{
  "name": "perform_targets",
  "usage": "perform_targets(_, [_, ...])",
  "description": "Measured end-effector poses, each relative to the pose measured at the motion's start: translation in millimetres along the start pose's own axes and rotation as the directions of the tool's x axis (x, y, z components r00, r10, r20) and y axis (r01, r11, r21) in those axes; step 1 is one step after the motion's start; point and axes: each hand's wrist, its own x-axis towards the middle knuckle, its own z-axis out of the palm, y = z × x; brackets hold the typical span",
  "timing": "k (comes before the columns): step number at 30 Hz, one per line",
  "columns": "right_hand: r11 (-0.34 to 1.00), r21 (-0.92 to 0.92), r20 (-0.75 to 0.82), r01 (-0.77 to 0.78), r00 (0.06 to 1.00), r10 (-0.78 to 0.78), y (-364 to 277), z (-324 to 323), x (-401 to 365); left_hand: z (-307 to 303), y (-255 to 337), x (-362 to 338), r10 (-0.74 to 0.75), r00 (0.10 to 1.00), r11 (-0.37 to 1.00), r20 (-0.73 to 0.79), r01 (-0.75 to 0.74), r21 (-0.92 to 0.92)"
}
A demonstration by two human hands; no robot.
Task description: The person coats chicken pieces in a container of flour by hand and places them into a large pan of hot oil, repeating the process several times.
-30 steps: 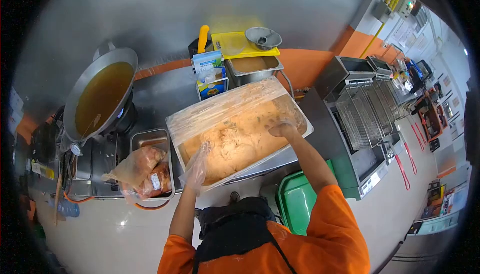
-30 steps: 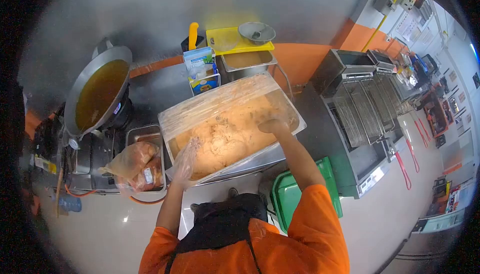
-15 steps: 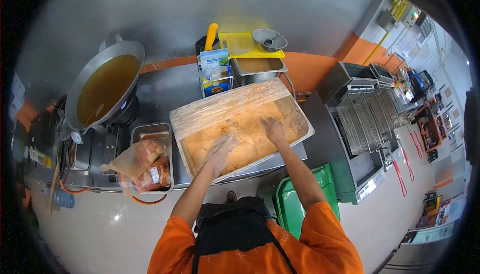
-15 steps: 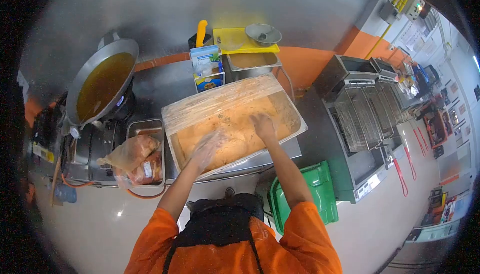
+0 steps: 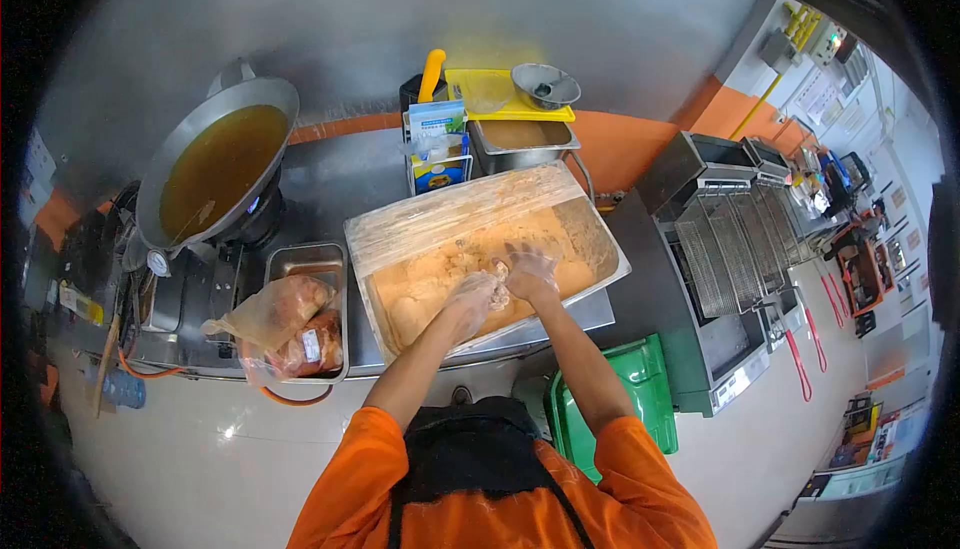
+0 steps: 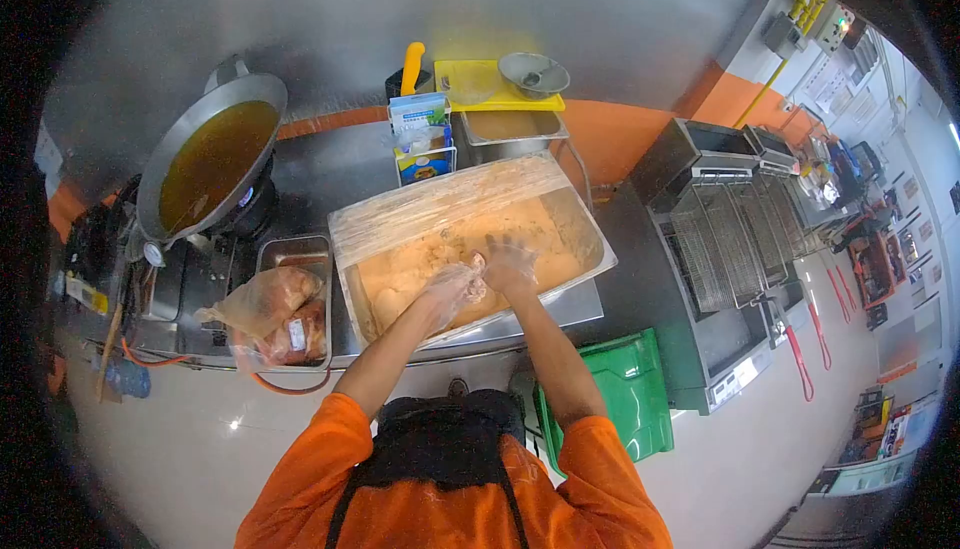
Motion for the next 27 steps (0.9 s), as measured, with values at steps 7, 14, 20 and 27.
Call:
perform_targets(7, [0.983, -0.074, 0.312, 0.171, 0.94, -0.14, 44, 36, 37, 30, 12, -27, -0.055, 0.998, 0.991, 0.042, 0.06, -0.119])
perform_targets(14, [0.885, -0.061, 0.109, 0.462, 0.884, -0.454, 11, 20, 27, 11, 1, -30, 0.007, 0.973, 0.983, 0.231, 0.035, -0.179])
perform_targets(20, [0.736, -0.196, 0.412, 0.648, 0.735, -0.538, -15, -25, 19, 0, -30, -7, 0.106, 0.887, 0.933, 0.449, 0.067, -0.353])
perform_targets(27, [0.631, -0.328, -0.015, 0.703, 0.664, -0.748, 35, 32, 41, 34, -13, -14, 0.089, 0.909, 0.933, 0.407, 0.066, -0.353])
